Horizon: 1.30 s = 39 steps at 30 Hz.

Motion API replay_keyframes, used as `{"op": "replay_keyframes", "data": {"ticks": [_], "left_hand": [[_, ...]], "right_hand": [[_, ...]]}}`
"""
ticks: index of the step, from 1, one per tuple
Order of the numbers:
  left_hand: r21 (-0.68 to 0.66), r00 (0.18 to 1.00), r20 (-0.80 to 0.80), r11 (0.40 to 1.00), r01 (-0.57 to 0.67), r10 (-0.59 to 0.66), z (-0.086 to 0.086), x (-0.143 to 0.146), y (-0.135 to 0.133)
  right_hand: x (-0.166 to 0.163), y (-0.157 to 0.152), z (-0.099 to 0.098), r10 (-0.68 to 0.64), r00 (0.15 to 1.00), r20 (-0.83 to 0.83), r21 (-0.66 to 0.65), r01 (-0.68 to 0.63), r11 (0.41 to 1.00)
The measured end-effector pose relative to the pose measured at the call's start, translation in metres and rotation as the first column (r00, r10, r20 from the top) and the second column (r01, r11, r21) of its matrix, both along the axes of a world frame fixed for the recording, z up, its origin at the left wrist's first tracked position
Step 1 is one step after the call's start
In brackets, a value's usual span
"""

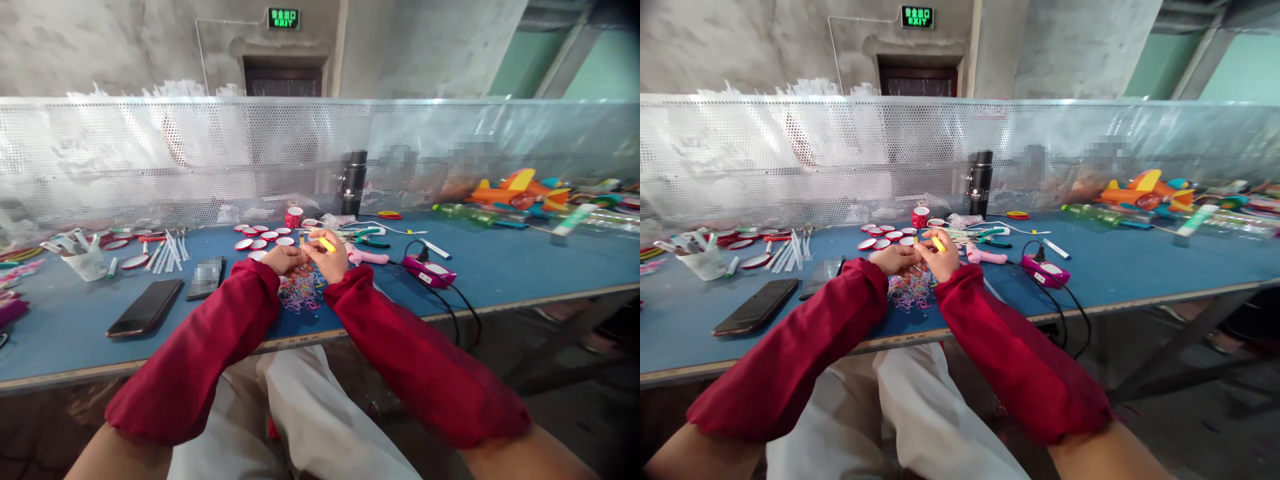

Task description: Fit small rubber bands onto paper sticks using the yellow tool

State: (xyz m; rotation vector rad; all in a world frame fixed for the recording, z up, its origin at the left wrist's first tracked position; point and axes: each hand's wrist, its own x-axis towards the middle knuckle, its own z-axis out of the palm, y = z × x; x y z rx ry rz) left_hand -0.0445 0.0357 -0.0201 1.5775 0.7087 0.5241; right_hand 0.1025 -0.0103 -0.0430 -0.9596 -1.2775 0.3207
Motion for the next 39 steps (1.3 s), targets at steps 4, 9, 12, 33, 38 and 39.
{"op": "replay_keyframes", "data": {"ticks": [4, 9, 12, 33, 38, 39], "left_hand": [[0.009, 1.0, -0.007, 1.0, 0.007, -0.007, -0.002, 0.0, 0.002], [0.047, 1.0, -0.013, 0.999, -0.006, 0.007, -0.001, -0.001, 0.001], [0.062, 0.999, -0.033, 0.998, -0.003, 0.005, 0.001, -0.001, 0.0], [0.205, 0.998, -0.05, 0.978, -0.035, 0.046, -0.007, 0.001, 0.009], [0.32, 0.991, -0.127, 0.947, 0.009, 0.033, -0.007, 0.001, 0.005], [0.364, 0.99, -0.139, 0.931, 0.023, 0.03, -0.008, 0.001, 0.005]], "right_hand": [[0.0, 0.001, 0.001, -0.02, 1.0, -0.001, 0.001, 0.02, 1.0], [0.0, 0.002, 0.001, -0.019, 1.0, -0.004, 0.002, 0.019, 1.0], [0.001, 0.003, 0.0, -0.032, 0.999, 0.009, 0.001, 0.032, 0.999], [0.003, 0.002, -0.002, -0.023, 0.997, 0.073, 0.015, 0.022, 1.0], [0.004, 0.0, -0.003, -0.031, 0.99, 0.139, 0.008, 0.031, 1.0], [0.003, -0.001, -0.003, -0.037, 0.988, 0.149, 0.013, 0.036, 0.999]]}}
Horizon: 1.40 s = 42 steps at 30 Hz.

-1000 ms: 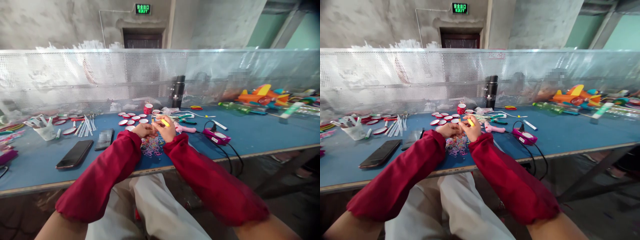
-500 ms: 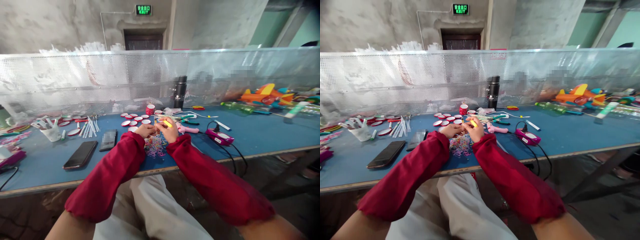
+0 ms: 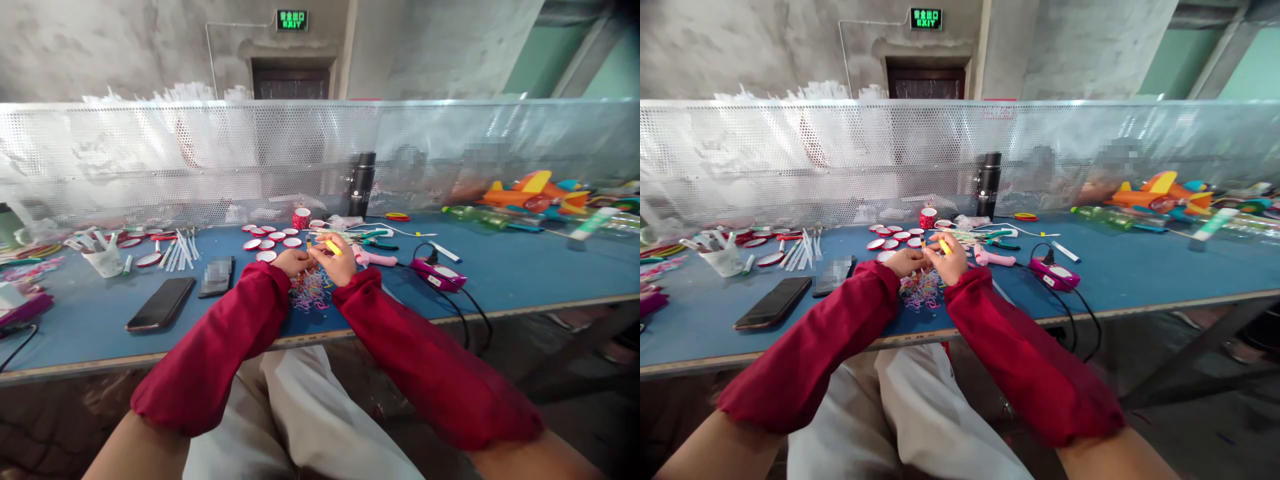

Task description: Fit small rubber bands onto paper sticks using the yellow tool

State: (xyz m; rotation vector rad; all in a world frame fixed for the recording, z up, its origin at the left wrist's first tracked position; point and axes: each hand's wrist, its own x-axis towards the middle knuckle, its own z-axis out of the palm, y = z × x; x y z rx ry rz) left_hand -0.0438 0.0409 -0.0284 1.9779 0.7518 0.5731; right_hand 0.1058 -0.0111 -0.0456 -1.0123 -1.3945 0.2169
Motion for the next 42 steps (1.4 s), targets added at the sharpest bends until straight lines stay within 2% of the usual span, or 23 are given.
{"op": "replay_keyframes", "data": {"ticks": [3, 6, 14, 17, 21, 26, 34, 42], "left_hand": [[0.111, 0.999, -0.024, 0.994, 0.024, -0.021, -0.005, 0.0, 0.002], [0.144, 0.999, -0.044, 0.989, 0.02, -0.014, -0.006, 0.001, 0.003], [-0.043, 0.996, -0.016, 0.996, -0.083, 0.082, 0.007, 0.001, -0.008], [-0.093, 0.996, 0.0, 0.992, -0.086, 0.086, 0.009, 0.0, -0.01], [-0.153, 0.994, 0.041, 0.984, -0.096, 0.103, 0.01, 0.0, -0.01], [-0.141, 0.993, 0.027, 0.984, -0.111, 0.116, 0.012, 0.0, -0.012], [-0.135, 0.996, -0.006, 0.987, -0.086, 0.086, 0.008, 0.0, -0.009], [-0.147, 0.998, 0.015, 0.987, -0.062, 0.065, 0.002, 0.0, 0.001]], "right_hand": [[-0.001, -0.001, 0.002, -0.01, 1.0, 0.007, 0.003, 0.01, 1.0], [-0.003, -0.001, 0.004, -0.019, 1.0, -0.006, 0.001, 0.019, 1.0], [-0.005, -0.014, 0.012, -0.04, 0.984, -0.175, 0.107, 0.059, 0.993], [-0.006, -0.021, 0.014, -0.061, 0.99, -0.128, 0.136, 0.079, 0.988], [-0.007, -0.023, 0.01, -0.037, 0.999, -0.021, 0.146, 0.04, 0.988], [-0.007, -0.019, 0.005, -0.042, 0.996, 0.078, 0.136, 0.032, 0.99], [-0.006, -0.015, 0.003, -0.033, 0.995, 0.096, 0.149, 0.018, 0.989], [-0.004, -0.015, 0.003, -0.109, 0.988, 0.112, 0.176, 0.089, 0.98]]}}
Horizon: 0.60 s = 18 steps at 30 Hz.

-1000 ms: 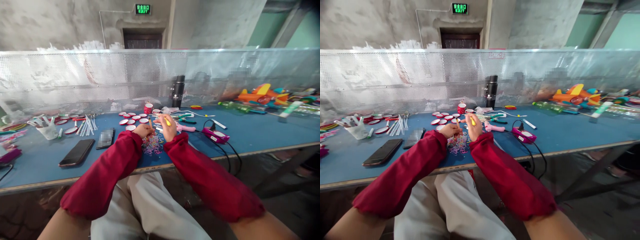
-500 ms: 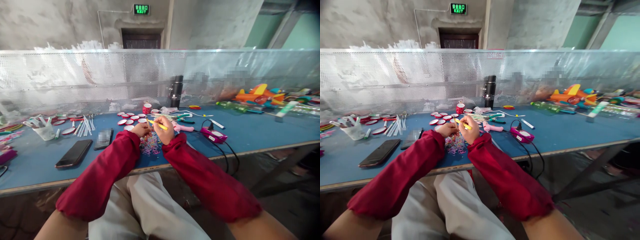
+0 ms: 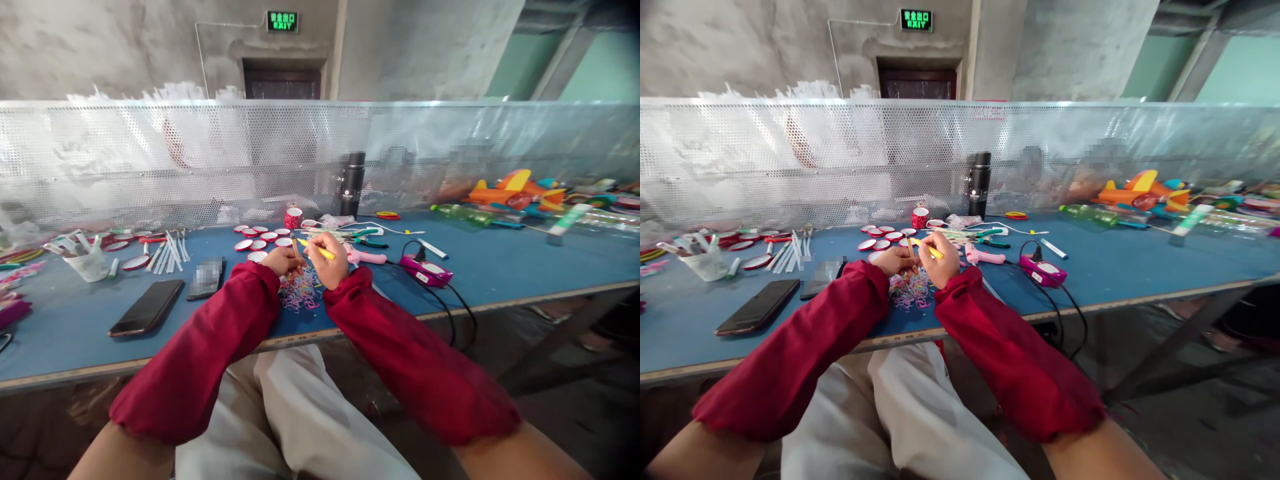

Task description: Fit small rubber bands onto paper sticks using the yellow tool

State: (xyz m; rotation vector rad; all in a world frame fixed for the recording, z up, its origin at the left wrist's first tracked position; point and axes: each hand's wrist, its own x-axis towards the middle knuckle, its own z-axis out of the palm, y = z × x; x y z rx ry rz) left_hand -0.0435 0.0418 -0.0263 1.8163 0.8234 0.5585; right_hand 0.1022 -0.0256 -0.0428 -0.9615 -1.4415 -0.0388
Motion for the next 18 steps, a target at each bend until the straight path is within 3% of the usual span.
{"op": "replay_keyframes", "data": {"ticks": [5, 18], "left_hand": [[-0.002, 1.0, -0.014, 1.0, -0.008, 0.008, 0.0019, -0.0002, -0.0035], [0.004, 1.0, -0.015, 1.0, -0.015, 0.015, 0.0029, -0.0008, -0.004]], "right_hand": [[-0.0019, -0.0014, 0.0011, 0.053, 0.998, 0.027, -0.023, -0.052, 0.998], [-0.0014, -0.0015, 0.0013, 0.041, 0.997, 0.062, -0.04, -0.039, 0.998]]}}
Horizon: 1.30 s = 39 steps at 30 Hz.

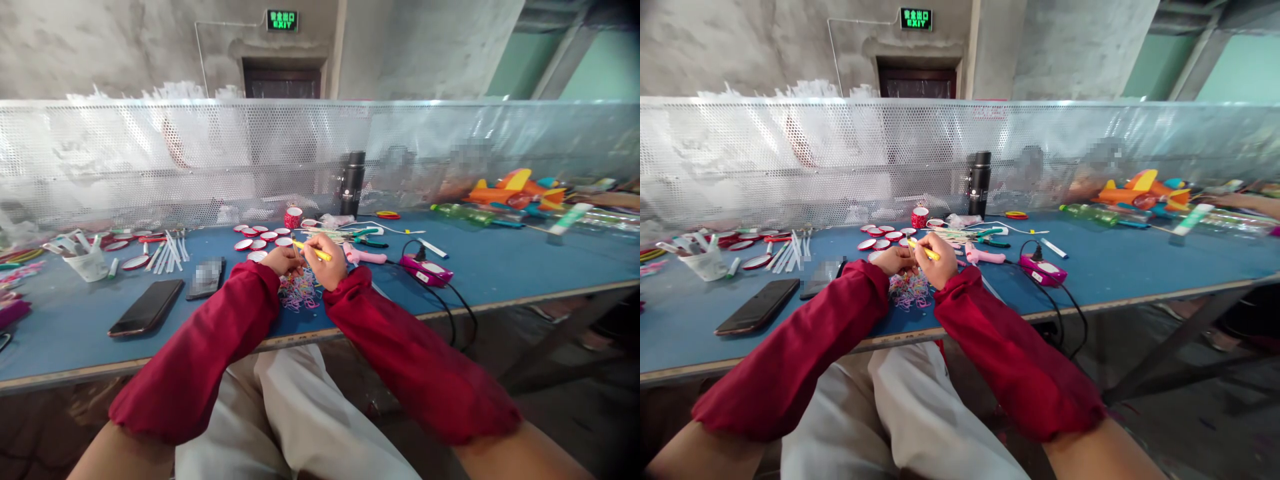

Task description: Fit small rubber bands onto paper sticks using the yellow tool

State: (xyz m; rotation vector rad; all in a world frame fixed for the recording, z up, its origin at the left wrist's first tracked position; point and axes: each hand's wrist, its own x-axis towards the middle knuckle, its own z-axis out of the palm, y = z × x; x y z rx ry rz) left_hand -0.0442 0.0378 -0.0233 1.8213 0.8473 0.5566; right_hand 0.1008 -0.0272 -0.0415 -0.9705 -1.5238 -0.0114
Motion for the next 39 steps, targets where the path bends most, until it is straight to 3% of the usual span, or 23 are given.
{"op": "replay_keyframes", "data": {"ticks": [7, 17, 24, 39], "left_hand": [[-0.015, 1.0, -0.001, 1.0, 0.001, -0.001, -0.004, 0.001, 0.003], [-0.061, 1.0, 0.004, 0.998, -0.019, 0.019, 0.007, 0.0, -0.008], [-0.06, 0.999, 0.016, 0.998, -0.028, 0.029, 0.005, 0.001, -0.004], [-0.038, 1.0, 0.02, 0.999, -0.024, 0.025, 0.005, 0.0, -0.004]], "right_hand": [[0.001, 0.002, 0.0, -0.061, 0.998, 0.003, 0.005, 0.061, 0.998], [0.0, 0.001, 0.0, -0.033, 0.999, -0.021, 0.005, 0.034, 0.999], [0.001, 0.001, 0.001, -0.102, 0.994, -0.04, 0.026, 0.103, 0.994], [0.001, 0.0, 0.001, -0.052, 0.999, 0.014, 0.013, 0.052, 0.999]]}}
